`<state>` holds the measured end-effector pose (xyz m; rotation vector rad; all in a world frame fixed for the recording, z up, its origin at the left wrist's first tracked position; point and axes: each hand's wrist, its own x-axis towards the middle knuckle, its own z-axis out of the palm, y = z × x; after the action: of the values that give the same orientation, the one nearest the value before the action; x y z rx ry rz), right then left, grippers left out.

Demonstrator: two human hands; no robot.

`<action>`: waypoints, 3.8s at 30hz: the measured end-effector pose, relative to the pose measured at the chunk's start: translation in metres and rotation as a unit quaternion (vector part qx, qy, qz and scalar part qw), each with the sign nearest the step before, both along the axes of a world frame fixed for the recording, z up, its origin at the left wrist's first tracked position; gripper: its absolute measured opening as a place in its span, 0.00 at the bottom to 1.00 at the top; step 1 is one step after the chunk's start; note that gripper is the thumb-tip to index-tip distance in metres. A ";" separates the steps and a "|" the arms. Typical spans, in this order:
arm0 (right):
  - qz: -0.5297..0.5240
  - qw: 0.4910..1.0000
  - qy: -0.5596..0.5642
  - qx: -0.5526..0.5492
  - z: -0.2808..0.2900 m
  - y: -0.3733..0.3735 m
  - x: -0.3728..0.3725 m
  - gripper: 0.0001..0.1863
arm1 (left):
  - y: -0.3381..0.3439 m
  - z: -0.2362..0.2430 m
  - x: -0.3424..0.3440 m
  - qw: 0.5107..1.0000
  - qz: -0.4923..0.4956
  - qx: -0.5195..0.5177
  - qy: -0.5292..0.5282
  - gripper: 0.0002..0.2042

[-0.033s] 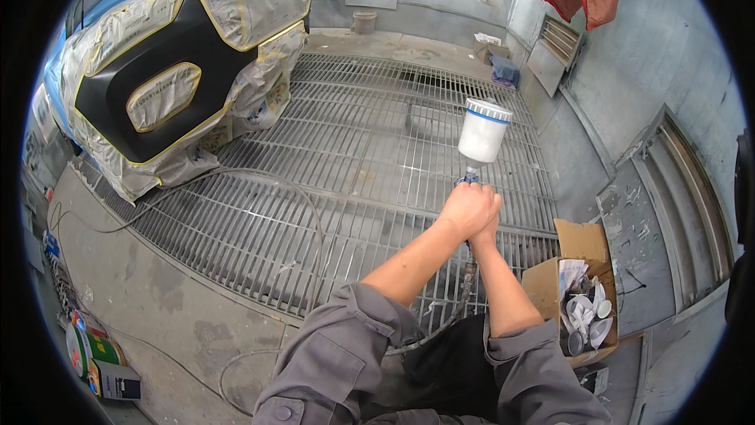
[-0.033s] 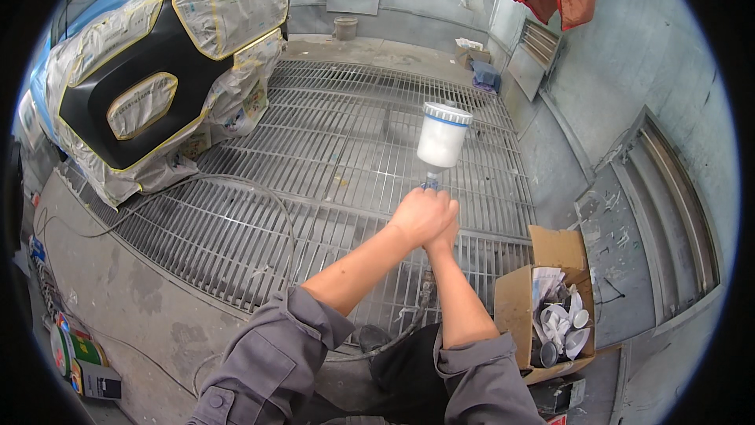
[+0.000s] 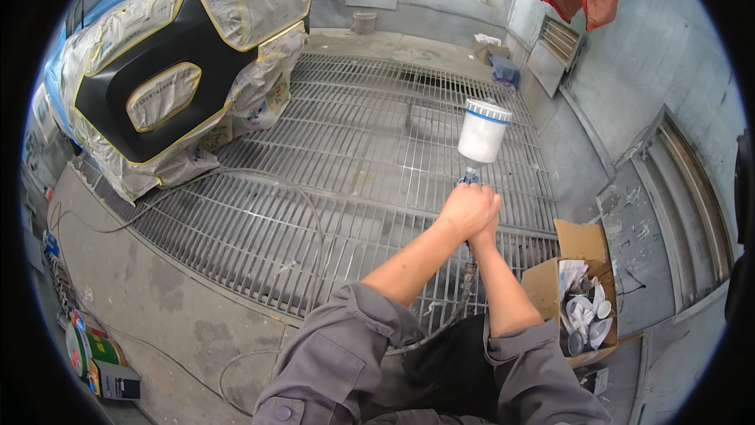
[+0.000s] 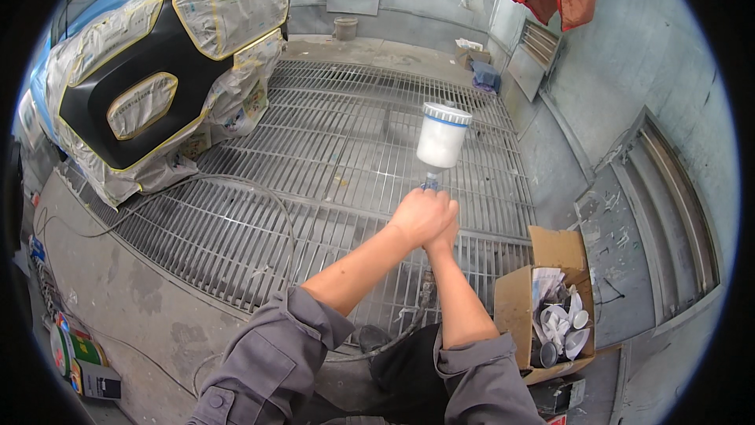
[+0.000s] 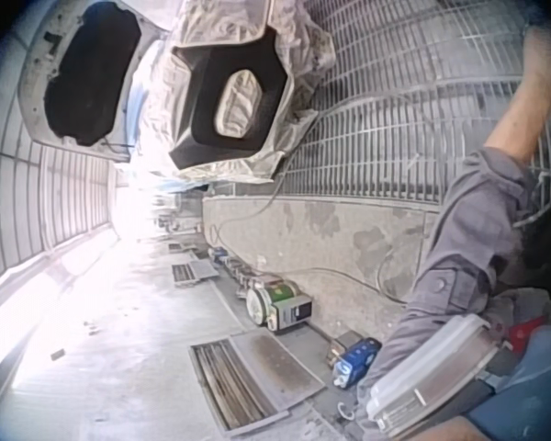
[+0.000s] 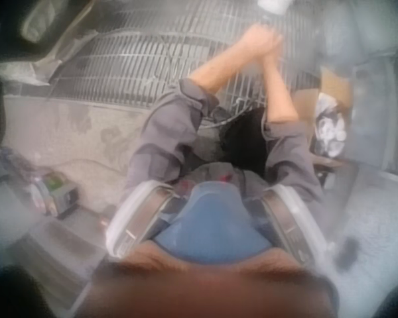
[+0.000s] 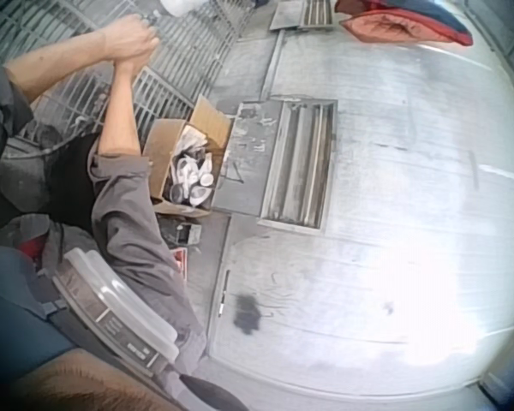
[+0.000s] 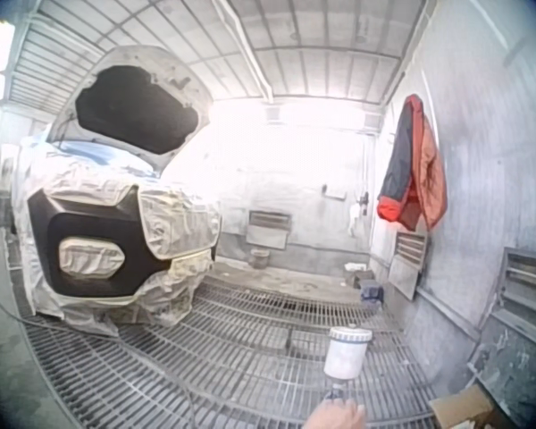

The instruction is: The person mixes white paint in a small can using a metal stirrer, then pours it into a spray gun container. They stir the paint in the container and spray it onto a car bumper that is masked with newspaper and tape.

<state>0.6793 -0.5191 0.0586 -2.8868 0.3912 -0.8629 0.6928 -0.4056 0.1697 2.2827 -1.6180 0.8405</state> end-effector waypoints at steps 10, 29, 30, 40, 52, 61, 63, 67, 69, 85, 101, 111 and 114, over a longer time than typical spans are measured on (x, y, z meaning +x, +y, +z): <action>-0.053 0.918 -0.084 0.383 0.005 -0.002 -0.014 0.13 | 0.021 0.002 -0.007 0.993 -0.004 -0.066 0.097 0.06; -0.107 0.760 -0.069 0.638 0.047 0.017 -0.015 0.16 | 0.452 -0.291 -0.195 0.858 0.252 0.111 0.435 0.22; -0.106 0.753 -0.064 0.646 0.049 0.019 -0.016 0.16 | 0.457 -0.294 -0.196 0.850 0.282 0.103 0.434 0.20; -0.089 0.743 -0.063 0.660 0.048 0.013 -0.017 0.15 | 0.457 -0.308 -0.196 0.870 0.307 0.103 0.372 0.18; -0.068 0.778 -0.056 0.622 0.051 0.017 -0.021 0.15 | 0.445 -0.292 -0.196 0.895 0.287 0.066 0.334 0.15; -0.076 0.745 -0.068 0.660 0.071 0.030 -0.028 0.32 | 0.445 -0.295 -0.198 0.902 0.290 0.041 0.317 0.16; -0.086 0.753 -0.046 0.651 0.072 0.029 -0.027 0.31 | 0.444 -0.294 -0.198 0.903 0.291 0.040 0.315 0.16; -0.086 0.753 -0.075 0.648 0.073 0.031 -0.025 0.34 | 0.444 -0.295 -0.198 0.903 0.291 0.031 0.313 0.16; -0.082 0.752 -0.085 0.648 0.070 0.030 -0.025 0.34 | 0.443 -0.295 -0.198 0.903 0.292 0.029 0.313 0.16; -0.085 0.789 -0.028 0.608 0.053 0.015 -0.025 0.21 | 0.442 -0.293 -0.197 0.906 0.289 0.028 0.307 0.15; -0.092 0.746 -0.068 0.656 0.049 0.003 -0.015 0.16 | 0.465 -0.299 -0.183 0.895 0.316 0.039 0.312 0.17; -0.117 0.763 -0.082 0.631 0.055 -0.021 0.052 0.14 | 0.621 -0.262 -0.162 0.650 0.636 0.148 0.389 0.10; -0.121 0.732 -0.082 0.665 0.081 -0.020 0.072 0.13 | 0.619 -0.170 -0.158 0.590 0.651 0.155 0.452 0.11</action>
<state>0.7508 -0.5394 0.1399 -1.4151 0.8953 -0.4696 0.5348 0.2131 0.0001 3.0108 0.5821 -0.6128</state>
